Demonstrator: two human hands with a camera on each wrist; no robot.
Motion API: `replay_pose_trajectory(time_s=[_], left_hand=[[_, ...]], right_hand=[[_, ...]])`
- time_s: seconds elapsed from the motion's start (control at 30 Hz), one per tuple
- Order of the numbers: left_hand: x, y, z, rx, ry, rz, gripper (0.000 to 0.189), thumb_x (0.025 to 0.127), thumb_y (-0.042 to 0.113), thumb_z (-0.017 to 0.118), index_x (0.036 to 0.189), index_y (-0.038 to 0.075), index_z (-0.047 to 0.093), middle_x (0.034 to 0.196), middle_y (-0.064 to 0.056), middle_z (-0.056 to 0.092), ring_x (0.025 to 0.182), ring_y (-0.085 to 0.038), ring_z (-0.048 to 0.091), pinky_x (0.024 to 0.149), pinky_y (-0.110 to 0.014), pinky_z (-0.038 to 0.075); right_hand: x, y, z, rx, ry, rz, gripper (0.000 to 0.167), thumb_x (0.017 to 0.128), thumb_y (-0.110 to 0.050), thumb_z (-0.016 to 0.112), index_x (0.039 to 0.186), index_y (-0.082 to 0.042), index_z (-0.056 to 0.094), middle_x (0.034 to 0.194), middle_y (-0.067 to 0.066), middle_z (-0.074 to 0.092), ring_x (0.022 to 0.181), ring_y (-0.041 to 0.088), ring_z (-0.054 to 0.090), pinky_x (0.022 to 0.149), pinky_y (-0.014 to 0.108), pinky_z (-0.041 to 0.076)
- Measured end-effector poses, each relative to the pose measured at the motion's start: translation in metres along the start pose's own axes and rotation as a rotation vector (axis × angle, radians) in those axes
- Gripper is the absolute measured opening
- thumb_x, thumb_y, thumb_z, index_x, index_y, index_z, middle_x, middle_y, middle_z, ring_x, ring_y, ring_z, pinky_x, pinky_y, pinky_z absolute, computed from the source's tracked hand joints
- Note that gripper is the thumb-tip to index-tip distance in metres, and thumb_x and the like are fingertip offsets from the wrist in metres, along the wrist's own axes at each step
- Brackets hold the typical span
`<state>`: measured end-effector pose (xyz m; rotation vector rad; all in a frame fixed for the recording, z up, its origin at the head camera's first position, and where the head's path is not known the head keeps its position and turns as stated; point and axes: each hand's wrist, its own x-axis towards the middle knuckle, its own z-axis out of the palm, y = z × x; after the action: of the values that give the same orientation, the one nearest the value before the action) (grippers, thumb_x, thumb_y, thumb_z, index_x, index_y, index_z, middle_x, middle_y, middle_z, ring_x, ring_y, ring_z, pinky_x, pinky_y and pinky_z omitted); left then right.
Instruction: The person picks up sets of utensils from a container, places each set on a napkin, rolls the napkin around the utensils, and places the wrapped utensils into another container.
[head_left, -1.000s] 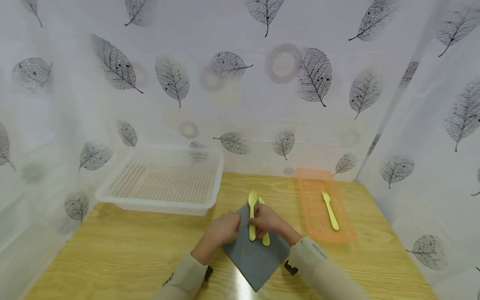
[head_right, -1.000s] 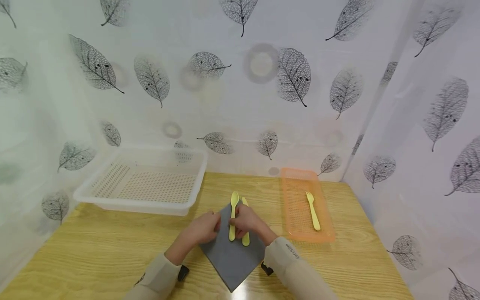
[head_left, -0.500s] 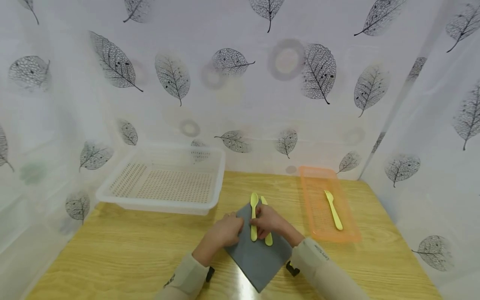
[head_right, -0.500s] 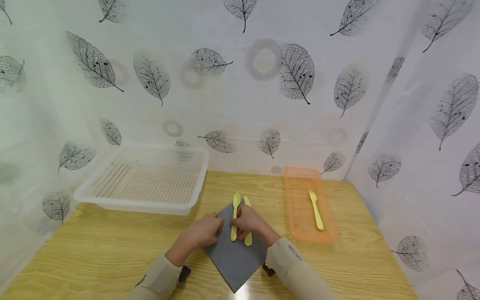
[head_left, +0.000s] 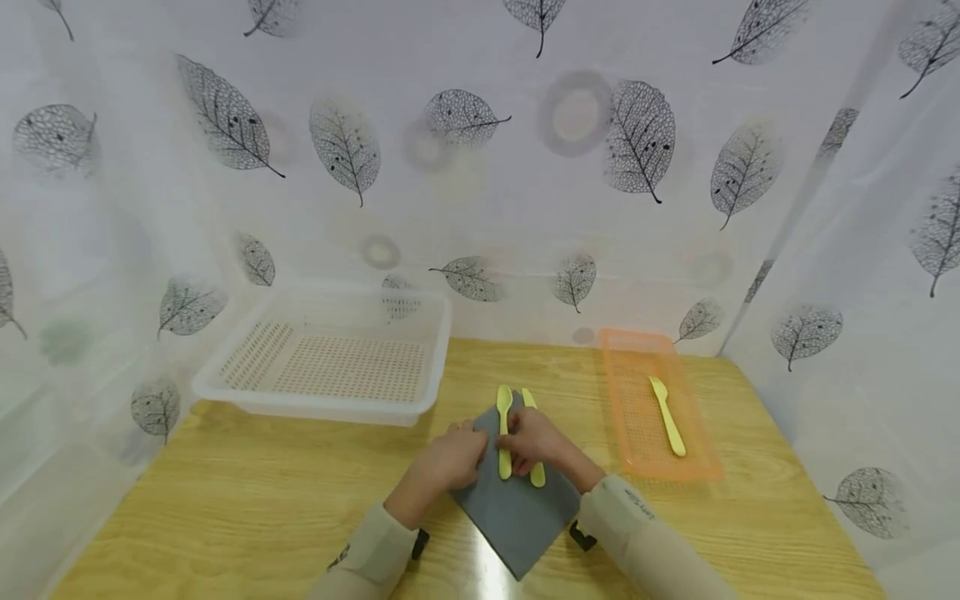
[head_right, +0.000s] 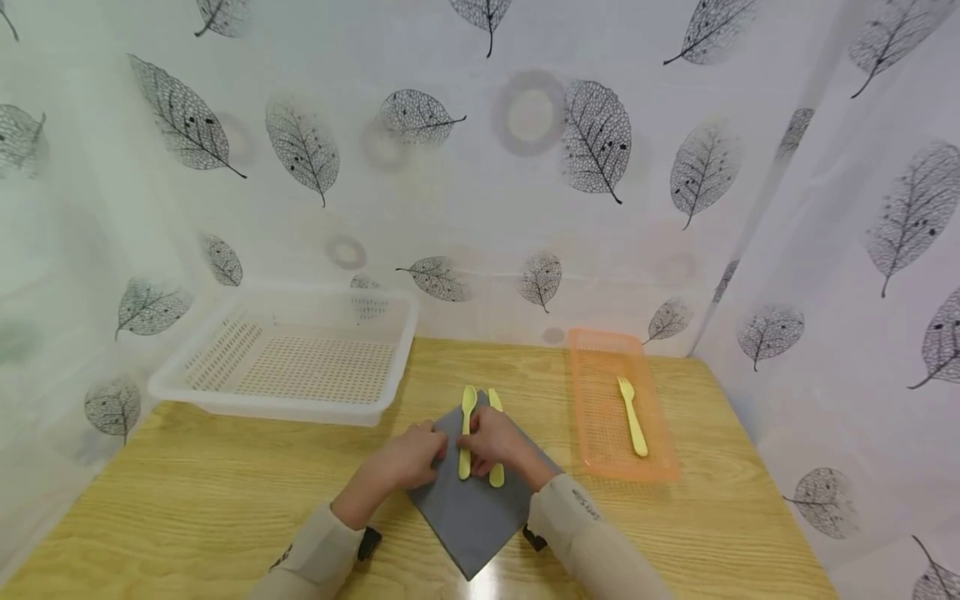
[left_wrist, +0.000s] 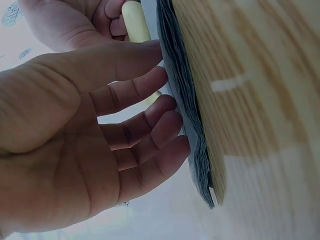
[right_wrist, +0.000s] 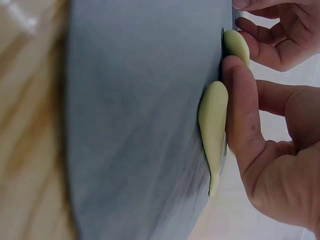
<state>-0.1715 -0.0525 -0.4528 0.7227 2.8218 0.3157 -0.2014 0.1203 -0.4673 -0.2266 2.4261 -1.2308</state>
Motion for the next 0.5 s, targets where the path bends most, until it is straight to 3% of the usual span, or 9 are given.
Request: replay_pose_trajectory(time_s=[0.27,0.5], left_hand=[[-0.0017,0.0023,-0.0046,-0.008,0.006,0.007,0.023,0.081,0.006,0.077,0.083,0.012,0.055,0.091,-0.008,0.053,0.084,-0.025,0.055,0.063,-0.036,0.048],[-0.0038,0.0011,-0.0036,-0.011,0.001,0.015,0.023,0.082,0.006,0.077,0.084,0.012,0.055,0.090,-0.007,0.053,0.084,-0.024,0.053,0.063,-0.035,0.047]], right_hand=[[0.0002,-0.0020,0.0008,-0.040,0.017,-0.020,0.016,0.092,-0.007,0.068,0.082,-0.001,0.057,0.052,0.010,0.063,0.042,0.017,0.063,0.043,0.033,0.053],[-0.0004,0.0010,0.0047,-0.081,0.022,-0.033,0.025,0.093,-0.012,0.068,0.072,-0.002,0.060,0.052,0.007,0.064,0.044,0.018,0.064,0.044,0.032,0.054]])
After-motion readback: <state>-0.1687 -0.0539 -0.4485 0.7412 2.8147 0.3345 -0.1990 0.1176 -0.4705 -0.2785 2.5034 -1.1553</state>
